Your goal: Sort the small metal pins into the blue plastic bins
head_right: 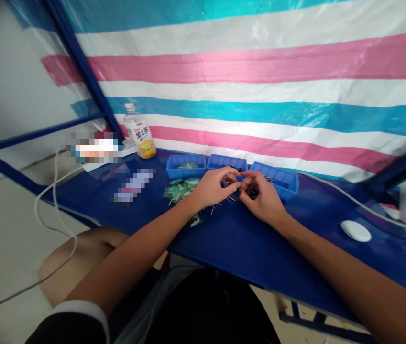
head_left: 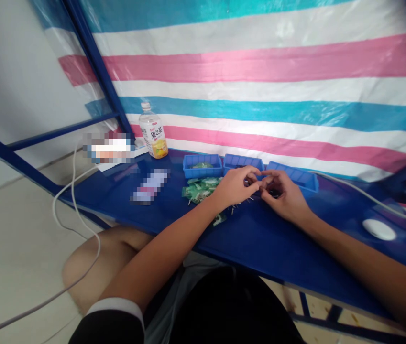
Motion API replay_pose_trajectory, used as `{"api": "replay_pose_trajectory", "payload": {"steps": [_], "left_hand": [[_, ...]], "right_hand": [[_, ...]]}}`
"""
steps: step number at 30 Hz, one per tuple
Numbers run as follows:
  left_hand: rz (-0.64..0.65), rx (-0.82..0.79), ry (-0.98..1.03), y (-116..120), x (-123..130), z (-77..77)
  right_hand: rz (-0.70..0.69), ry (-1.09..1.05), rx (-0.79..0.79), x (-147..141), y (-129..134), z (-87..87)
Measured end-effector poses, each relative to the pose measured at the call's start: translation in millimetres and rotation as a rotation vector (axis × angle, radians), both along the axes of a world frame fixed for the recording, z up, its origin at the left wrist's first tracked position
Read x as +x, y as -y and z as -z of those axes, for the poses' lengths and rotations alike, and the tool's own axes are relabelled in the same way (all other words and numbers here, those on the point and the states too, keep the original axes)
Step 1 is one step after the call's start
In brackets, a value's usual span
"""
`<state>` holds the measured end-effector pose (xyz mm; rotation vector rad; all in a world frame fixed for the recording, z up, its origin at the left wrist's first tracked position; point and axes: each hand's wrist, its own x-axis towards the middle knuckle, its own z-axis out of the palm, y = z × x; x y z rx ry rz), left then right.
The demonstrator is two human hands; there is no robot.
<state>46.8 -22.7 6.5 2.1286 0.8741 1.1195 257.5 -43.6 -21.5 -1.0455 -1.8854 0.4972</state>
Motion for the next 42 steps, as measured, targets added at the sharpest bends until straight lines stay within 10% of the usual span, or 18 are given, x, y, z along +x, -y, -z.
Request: {"api": "replay_pose_trajectory", "payload": {"steps": [14, 42], "left_hand": [[-0.055, 0.037, -0.183, 0.5, -0.9, 1.1], [-0.097, -0.067, 0.106, 0.0, 0.0, 1.8]], "right_hand": [[0.105, 0.04, 0.087, 3.5, -1.7, -5.5], [0.057, -0.042, -0.076, 4.8, -3.4, 3.2]]}}
